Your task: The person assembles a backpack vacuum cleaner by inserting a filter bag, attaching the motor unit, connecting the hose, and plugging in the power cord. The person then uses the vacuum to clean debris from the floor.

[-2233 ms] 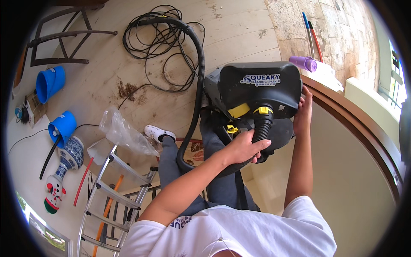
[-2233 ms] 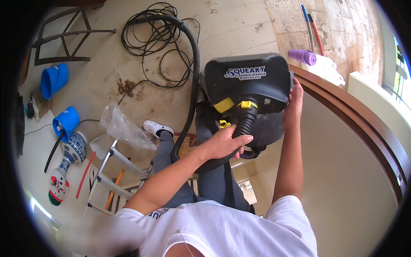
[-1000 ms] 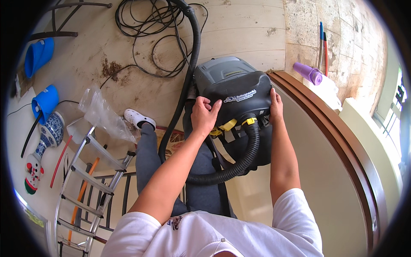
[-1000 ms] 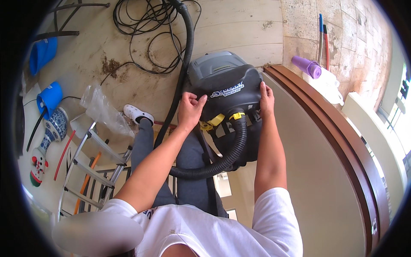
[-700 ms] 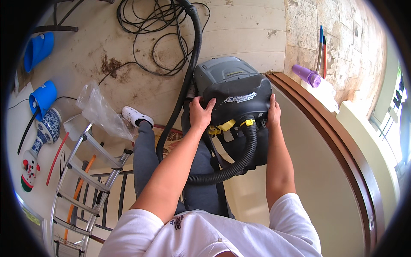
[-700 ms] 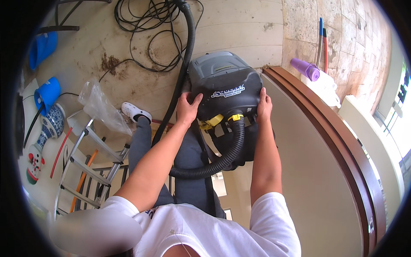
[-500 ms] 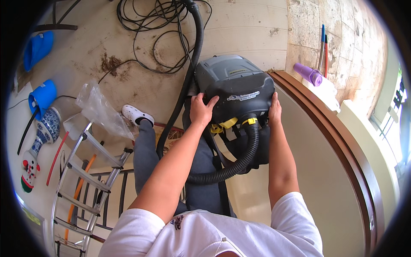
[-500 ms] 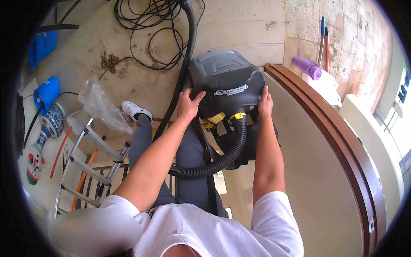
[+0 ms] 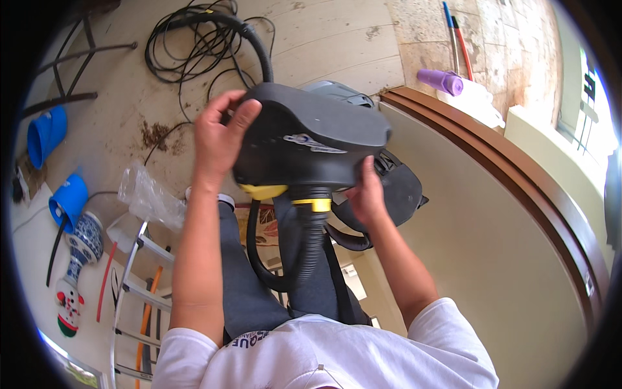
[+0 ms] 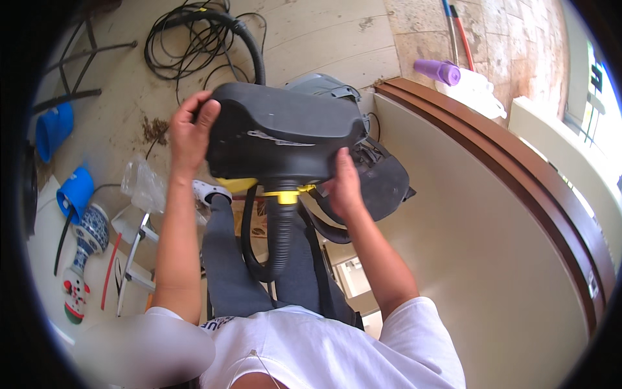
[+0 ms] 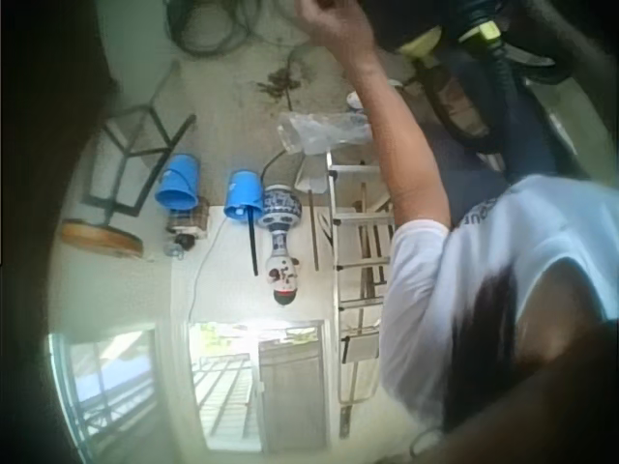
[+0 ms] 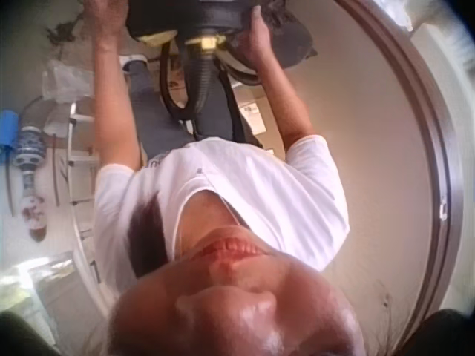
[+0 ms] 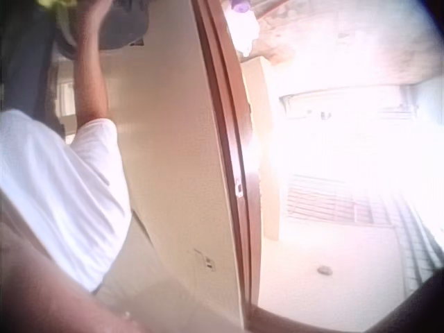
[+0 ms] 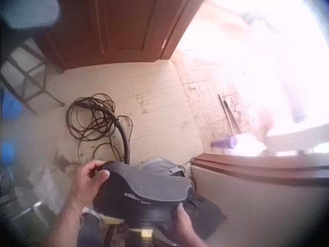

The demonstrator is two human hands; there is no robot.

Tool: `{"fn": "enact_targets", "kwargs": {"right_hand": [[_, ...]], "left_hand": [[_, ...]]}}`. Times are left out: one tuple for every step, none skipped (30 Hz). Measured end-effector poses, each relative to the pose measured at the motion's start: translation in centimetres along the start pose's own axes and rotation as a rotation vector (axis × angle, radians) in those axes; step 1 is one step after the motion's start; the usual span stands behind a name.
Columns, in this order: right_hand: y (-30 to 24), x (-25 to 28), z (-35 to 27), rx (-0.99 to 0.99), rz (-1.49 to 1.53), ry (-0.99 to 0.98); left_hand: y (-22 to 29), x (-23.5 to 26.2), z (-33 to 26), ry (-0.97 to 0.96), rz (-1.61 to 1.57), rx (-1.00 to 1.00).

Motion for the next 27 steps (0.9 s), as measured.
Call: {"fn": "enact_targets", "kwargs": {"right_hand": [[2.2, -2.3, -0.8, -0.107, 0.159, -0.118], [5.2, -3.3, -1.2, -0.181, 0.203, -0.194], [8.3, -4.9, -1.6, -0.256, 0.313, -0.202], [7.8, -8.6, -3.2, -0.299, 0.497, -0.373], [10.7, -9.2, -3.0, -0.311, 0.642, -0.370], [12.0, -9.9, -3.0, -0.330, 0.753, -0.369], [12.4, -11.3, -3.3, -0.353, 0.860, -0.367], [12.5, -12.3, -3.8, -0.357, 0.929, -0.364], [11.9, -13.0, -3.9, -0.352, 0.995, -0.356], [12.0, -12.8, -3.7, -0.315, 1.075, -0.305], [12.2, -12.8, -4.0, -0.286, 1.143, -0.267], [12.6, -12.5, -4.2, -0.263, 1.205, -0.229], [13.5, -12.1, -4.1, -0.240, 1.241, -0.220], [13.1, -11.8, -4.0, -0.245, 1.303, -0.183], [12.7, -11.5, -3.8, -0.241, 1.276, -0.137], [12.1, -11.3, -3.5, -0.226, 1.252, -0.090], [9.6, -11.4, -3.7, -0.115, 0.962, -0.218], [7.2, -11.4, -3.8, 0.028, 0.676, -0.302], [7.9, -10.1, -1.6, 0.061, 0.974, -0.365], [9.8, -8.4, 1.4, 0.091, 1.282, -0.423], [11.3, -7.0, 3.1, 0.073, 1.380, -0.403], [12.4, -5.5, 4.5, 0.068, 1.482, -0.386], [11.8, -5.4, 5.4, 0.110, 1.416, -0.309], [11.0, -5.1, 6.3, 0.150, 1.346, -0.228], [8.9, -7.2, 5.7, 0.191, 1.105, -0.096], [8.4, -7.5, 5.0, 0.229, 1.143, -0.240], [8.1, -7.8, 4.4, 0.248, 1.181, -0.392]], "left_hand": [[1.1, 1.6, 2.4, -0.046, 0.123, -0.062], [2.7, 2.3, 4.7, -0.121, 0.292, -0.103], [4.4, 2.2, 6.6, -0.247, 0.427, -0.144], [6.0, 1.8, 7.9, -0.344, 0.545, -0.110], [7.5, 0.1, 8.8, -0.462, 0.658, -0.084], [8.2, -1.3, 9.2, -0.571, 0.780, -0.033], [7.5, -3.0, 9.7, -0.596, 0.841, -0.106], [6.8, -5.1, 9.5, -0.555, 0.983, -0.215], [5.8, -7.9, 9.3, -0.600, 0.981, -0.358], [6.4, -11.4, 9.1, -0.776, 1.105, -0.195], [5.8, -14.1, 8.6, -0.870, 1.129, -0.278], [4.9, -16.8, 7.9, -0.897, 1.145, -0.393], [3.4, -19.4, 7.5, -0.959, 1.190, -0.412], [3.7, -22.2, 6.6, -1.086, 1.273, -0.420], [3.2, -24.2, 5.6, -1.178, 1.306, -0.399], [3.0, -26.3, 4.3, -1.248, 1.363, -0.353], [3.3, -27.9, 3.2, -1.315, 1.326, -0.386], [4.0, -29.2, 2.1, -1.359, 1.220, -0.384], [5.0, -30.2, 0.7, -1.346, 0.966, -0.357], [6.2, -30.2, 0.1, -1.384, 0.893, -0.321], [7.4, -29.4, 0.1, -1.208, 0.879, -0.374], [8.1, -28.1, 0.0, -1.035, 0.859, -0.430], [7.8, -26.5, -0.4, -0.966, 0.772, -0.284], [7.5, -24.8, -0.7, -0.884, 0.686, -0.146], [4.8, -22.3, -1.6, -0.785, 0.714, -0.108], [2.4, -20.6, -2.7, -0.715, 0.719, -0.090], [2.3, -19.0, -3.4, -0.682, 0.783, -0.027]]}}
Point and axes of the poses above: each hand's wrist, its own z-axis towards the middle knuckle, its own x-axis out of the back of the hand, y = z × x, the point moved 3 cm from there along z, towards the middle knuckle, and after that the axes turned 4 degrees about -y, right-handed, at the moved point
